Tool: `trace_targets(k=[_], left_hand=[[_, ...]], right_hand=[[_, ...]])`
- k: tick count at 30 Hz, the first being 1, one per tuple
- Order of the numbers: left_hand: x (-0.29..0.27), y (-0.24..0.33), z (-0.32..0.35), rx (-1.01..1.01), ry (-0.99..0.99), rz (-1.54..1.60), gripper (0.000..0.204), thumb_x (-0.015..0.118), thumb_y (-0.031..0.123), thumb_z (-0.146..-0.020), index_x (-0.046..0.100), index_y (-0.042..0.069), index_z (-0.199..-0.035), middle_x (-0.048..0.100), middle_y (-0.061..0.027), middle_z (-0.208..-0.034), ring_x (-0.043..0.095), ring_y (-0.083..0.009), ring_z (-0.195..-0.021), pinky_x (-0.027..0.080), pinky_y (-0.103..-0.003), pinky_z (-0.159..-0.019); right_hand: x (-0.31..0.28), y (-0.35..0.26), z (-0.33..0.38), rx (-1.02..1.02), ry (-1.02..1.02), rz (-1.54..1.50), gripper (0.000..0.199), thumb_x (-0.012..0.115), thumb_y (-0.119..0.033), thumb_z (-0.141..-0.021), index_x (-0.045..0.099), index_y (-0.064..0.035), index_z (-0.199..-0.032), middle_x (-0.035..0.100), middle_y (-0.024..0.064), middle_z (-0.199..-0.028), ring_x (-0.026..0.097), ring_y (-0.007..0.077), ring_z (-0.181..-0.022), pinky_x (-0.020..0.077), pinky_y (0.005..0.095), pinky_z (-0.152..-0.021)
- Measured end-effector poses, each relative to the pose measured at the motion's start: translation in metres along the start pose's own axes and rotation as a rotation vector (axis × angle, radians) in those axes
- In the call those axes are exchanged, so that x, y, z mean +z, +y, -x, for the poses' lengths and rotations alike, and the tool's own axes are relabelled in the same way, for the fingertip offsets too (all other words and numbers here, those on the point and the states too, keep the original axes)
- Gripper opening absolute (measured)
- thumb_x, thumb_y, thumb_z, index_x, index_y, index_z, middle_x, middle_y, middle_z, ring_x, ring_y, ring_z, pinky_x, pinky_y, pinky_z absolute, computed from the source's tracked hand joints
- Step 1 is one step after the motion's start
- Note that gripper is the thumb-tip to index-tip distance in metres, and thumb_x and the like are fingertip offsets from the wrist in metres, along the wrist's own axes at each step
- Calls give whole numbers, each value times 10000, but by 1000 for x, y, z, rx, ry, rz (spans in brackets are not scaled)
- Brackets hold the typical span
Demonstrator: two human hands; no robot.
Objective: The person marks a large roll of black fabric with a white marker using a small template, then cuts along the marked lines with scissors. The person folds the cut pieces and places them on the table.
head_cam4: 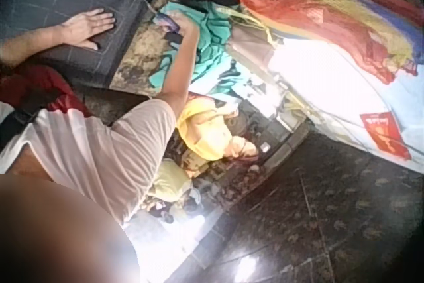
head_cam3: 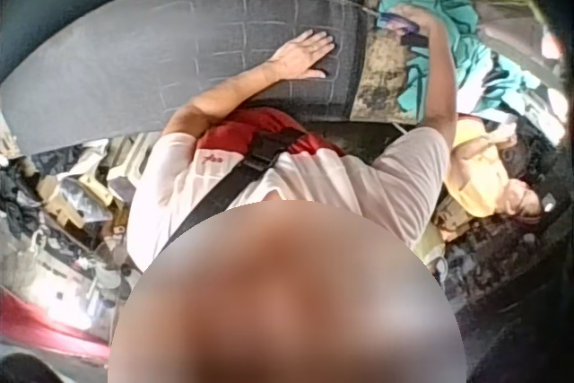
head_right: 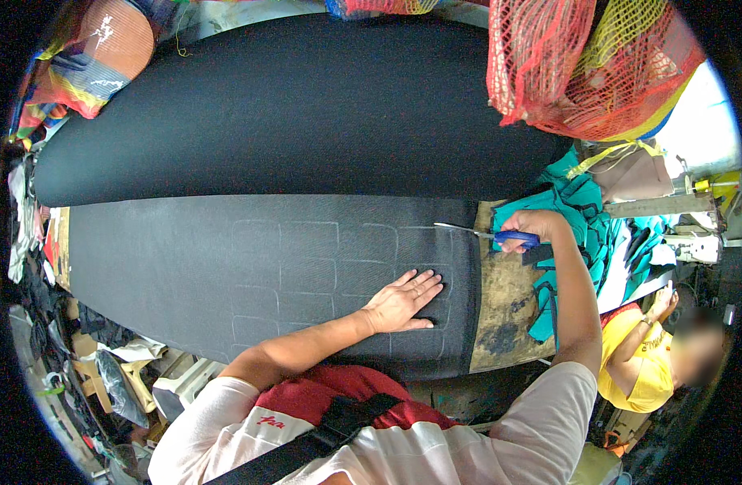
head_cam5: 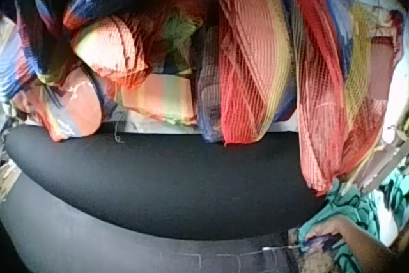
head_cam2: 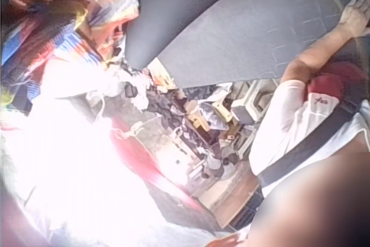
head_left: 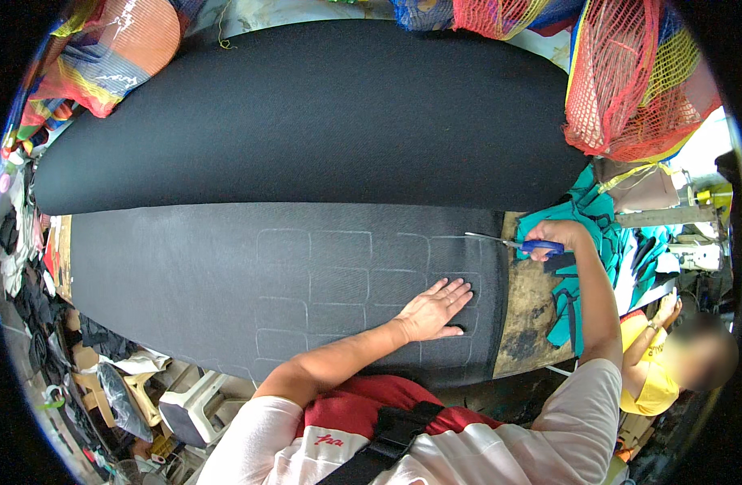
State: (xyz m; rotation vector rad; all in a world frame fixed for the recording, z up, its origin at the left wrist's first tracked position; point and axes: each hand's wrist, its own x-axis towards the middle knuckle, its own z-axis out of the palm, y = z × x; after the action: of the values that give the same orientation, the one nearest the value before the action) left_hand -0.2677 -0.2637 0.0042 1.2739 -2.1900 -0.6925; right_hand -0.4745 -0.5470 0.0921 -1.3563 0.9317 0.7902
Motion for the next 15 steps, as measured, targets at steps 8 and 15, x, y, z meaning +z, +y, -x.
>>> trace_targets(k=[8,15], left_hand=[[3,-3,2,14,-20,-13,686,551,485,-807,459,-15,-1267,383,-149,-1388,311,-267,-1323,226,-419,-1096],[6,-5,2,20,1,15,624,563,428,-812,492,-24,-1238,388,-146,-1384,296,-259,-1330,208,-408,-1107]], right_hand=[[-1,4,-1,-60,-35,-28,201,728,-122,-748,633,-4,-880,581,9,-638,523,85,-532,411,235,-488],[-2,-29,-1,144,143,388,314,790,-301,-676,661,-48,-810,603,19,-644,509,69,-499,395,242,-456]])
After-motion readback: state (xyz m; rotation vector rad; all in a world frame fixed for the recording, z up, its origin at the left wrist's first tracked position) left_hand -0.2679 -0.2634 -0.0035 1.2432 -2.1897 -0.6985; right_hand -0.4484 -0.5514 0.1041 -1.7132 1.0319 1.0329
